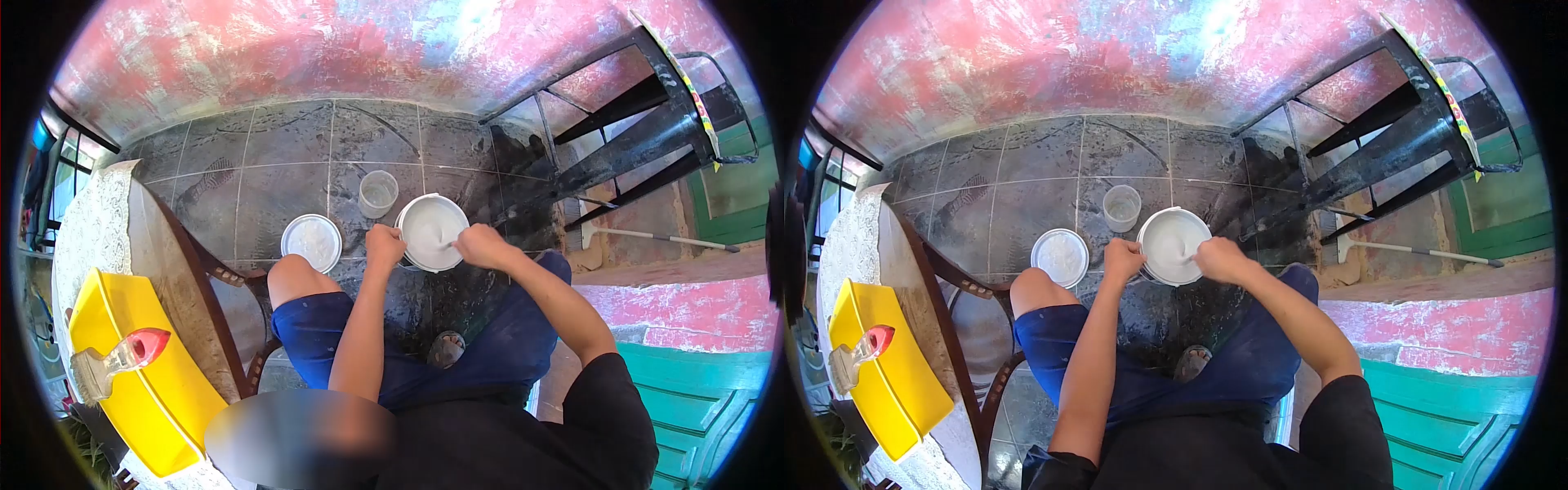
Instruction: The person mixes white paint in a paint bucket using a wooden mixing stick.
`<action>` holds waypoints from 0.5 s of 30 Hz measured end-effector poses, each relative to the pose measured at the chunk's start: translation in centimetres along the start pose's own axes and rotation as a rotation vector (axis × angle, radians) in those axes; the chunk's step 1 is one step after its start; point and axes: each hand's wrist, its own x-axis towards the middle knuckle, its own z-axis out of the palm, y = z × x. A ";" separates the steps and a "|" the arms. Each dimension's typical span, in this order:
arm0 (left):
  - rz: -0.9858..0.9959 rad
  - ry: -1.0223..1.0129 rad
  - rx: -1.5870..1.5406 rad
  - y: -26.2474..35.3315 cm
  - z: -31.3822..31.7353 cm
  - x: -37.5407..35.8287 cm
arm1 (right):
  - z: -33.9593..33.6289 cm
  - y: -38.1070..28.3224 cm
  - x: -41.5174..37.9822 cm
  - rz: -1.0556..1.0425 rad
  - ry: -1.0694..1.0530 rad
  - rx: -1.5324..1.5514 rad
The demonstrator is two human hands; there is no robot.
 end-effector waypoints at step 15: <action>0.022 0.004 0.088 0.2 0.1 -0.4 | -0.2 1.5 0.3 0.077 0.295 0.246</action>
